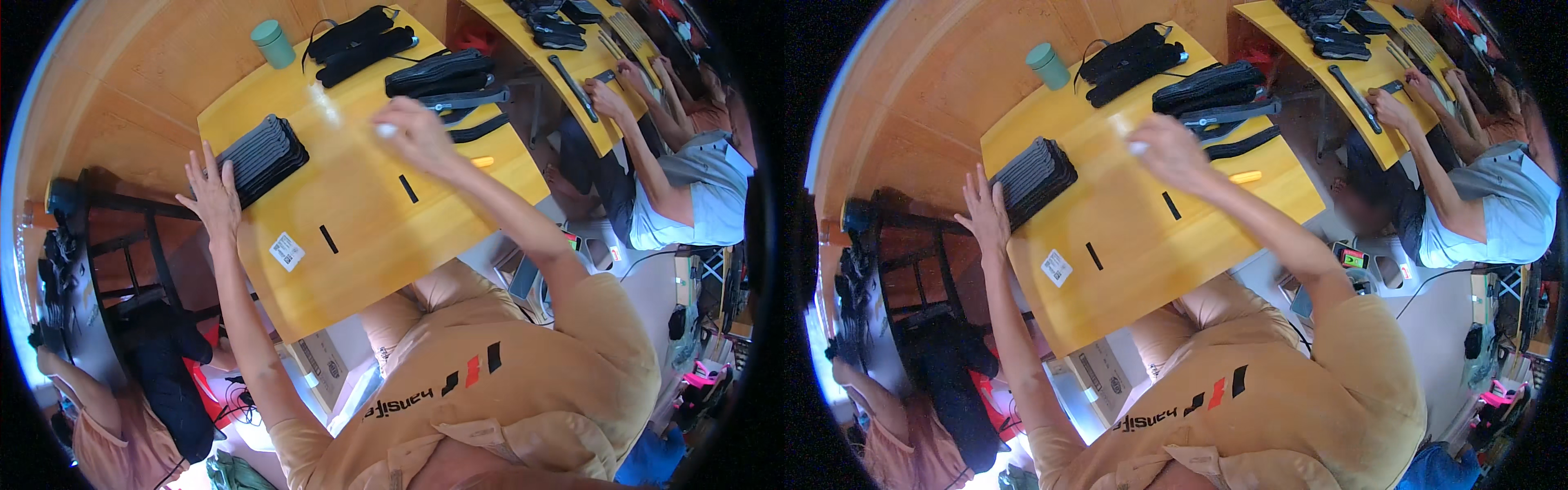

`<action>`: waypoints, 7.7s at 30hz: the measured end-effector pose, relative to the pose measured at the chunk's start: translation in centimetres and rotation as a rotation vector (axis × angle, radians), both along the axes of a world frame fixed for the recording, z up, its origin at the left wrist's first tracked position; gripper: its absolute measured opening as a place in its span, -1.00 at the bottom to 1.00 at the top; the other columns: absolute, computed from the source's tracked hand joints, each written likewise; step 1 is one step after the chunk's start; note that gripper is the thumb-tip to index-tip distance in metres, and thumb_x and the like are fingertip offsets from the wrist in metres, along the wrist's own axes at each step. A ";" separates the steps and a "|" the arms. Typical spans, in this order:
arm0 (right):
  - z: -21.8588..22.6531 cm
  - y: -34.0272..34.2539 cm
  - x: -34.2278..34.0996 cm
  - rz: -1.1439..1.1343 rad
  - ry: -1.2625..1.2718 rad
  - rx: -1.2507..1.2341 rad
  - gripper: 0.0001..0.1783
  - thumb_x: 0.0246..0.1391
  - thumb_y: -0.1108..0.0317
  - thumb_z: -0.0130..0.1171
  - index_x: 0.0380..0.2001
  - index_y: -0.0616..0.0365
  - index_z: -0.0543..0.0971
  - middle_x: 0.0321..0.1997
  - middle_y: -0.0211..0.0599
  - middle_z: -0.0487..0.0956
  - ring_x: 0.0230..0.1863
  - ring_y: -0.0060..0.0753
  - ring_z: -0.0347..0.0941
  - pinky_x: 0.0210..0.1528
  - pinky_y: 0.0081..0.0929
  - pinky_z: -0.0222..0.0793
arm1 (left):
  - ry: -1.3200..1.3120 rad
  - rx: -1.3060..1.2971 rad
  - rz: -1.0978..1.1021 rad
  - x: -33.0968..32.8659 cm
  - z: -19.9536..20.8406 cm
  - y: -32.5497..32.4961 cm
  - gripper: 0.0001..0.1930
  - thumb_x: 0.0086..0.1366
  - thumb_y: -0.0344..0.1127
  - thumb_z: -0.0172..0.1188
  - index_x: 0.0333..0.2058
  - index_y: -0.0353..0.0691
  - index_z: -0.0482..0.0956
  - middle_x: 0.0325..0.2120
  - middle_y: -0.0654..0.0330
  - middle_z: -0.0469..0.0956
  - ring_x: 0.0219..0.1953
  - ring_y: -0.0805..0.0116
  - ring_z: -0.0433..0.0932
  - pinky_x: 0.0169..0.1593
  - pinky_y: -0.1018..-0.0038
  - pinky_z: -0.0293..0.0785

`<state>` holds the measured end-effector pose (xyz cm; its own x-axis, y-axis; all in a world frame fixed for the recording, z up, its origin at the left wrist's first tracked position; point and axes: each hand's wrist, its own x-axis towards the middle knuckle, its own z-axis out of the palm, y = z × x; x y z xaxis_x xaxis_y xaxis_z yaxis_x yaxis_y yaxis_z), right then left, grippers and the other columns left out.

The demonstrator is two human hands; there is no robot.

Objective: Assembling and inspecting black textile straps or handles at a workbench.

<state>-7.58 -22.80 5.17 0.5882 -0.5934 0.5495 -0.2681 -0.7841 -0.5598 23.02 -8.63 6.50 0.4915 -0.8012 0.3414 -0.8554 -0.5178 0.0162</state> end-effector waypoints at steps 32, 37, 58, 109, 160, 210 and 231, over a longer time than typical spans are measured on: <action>3.6 17.4 -9.5 0.313 -0.018 0.002 -0.68 -0.18 0.34 0.13 -0.27 0.16 0.47 -0.30 -0.23 0.46 -0.29 -0.15 0.42 -0.32 -0.37 0.38 | 2.057 -0.862 -0.026 -29.9 -0.9 10.6 -0.71 0.27 -0.17 -0.07 -0.25 -0.31 0.41 -0.40 0.19 0.48 -0.30 0.46 0.46 -0.26 0.57 0.41; -0.2 11.1 -11.3 0.050 0.090 0.176 -0.71 -0.12 0.36 0.08 -0.25 0.18 0.46 -0.20 -0.14 0.43 -0.17 -0.07 0.37 -0.18 -0.33 0.33 | 2.024 -1.053 0.058 -25.8 -0.1 14.4 -0.65 0.29 -0.01 -0.17 -0.27 -0.21 0.35 -0.52 0.18 0.40 -0.52 0.36 0.42 -0.36 0.43 0.41; 5.0 19.2 -8.7 0.547 -0.127 0.767 -0.70 -0.19 0.57 0.18 -0.27 0.19 0.49 -0.49 -0.47 0.37 -0.44 -0.65 0.25 -0.36 -0.73 0.18 | 1.983 -1.128 0.120 -26.3 2.3 13.1 -0.58 0.25 0.13 -0.19 -0.42 -0.15 0.32 -0.69 0.29 0.31 -0.68 0.51 0.33 -0.60 0.61 0.31; 7.3 19.0 -10.5 0.507 0.069 0.255 -0.30 -0.34 0.80 -0.11 -0.02 0.01 0.43 -0.52 -0.23 0.40 -0.57 -0.26 0.35 -0.52 -0.47 0.29 | 2.444 -1.112 -0.137 -27.4 3.5 15.9 -0.72 0.22 -0.25 0.03 -0.25 -0.41 0.40 -0.45 0.05 0.53 -0.45 0.38 0.56 -0.35 0.60 0.55; 7.1 20.1 -10.2 0.328 0.226 0.203 -0.32 -0.32 0.74 -0.10 -0.01 0.00 0.40 -0.54 -0.20 0.37 -0.52 -0.13 0.37 -0.49 -0.39 0.31 | 1.687 -1.112 -0.085 -29.0 3.3 15.0 -0.74 0.04 -0.49 0.21 -0.25 -0.32 0.42 -0.44 0.19 0.50 -0.40 0.47 0.50 -0.27 0.53 0.52; 4.7 16.3 -10.7 0.747 0.012 1.214 -0.53 -0.08 0.70 -0.22 -0.10 0.15 0.48 -0.47 -0.53 0.49 -0.46 -0.73 0.27 -0.42 -0.72 0.24 | 2.021 -0.401 -0.320 -24.0 3.0 15.5 -0.81 0.09 -0.40 0.18 -0.36 -0.43 0.47 -0.45 0.09 0.53 -0.48 0.39 0.53 -0.37 0.52 0.54; 4.1 17.3 -11.2 0.488 -0.169 0.896 -0.75 -0.03 0.39 0.08 -0.28 0.33 0.51 -0.62 -0.48 0.35 -0.56 -0.75 0.20 -0.50 -0.79 0.10 | 2.157 -0.485 -0.212 -24.8 1.8 15.3 -0.78 0.04 -0.49 0.05 -0.30 -0.46 0.42 -0.49 0.02 0.50 -0.50 0.30 0.53 -0.42 0.48 0.53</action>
<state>-18.76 -5.47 9.28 0.8308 -0.5432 0.1210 0.1034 -0.0629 -0.9926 -1.79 6.69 8.29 0.2273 -0.9244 -0.3064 0.6019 -0.1140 0.7904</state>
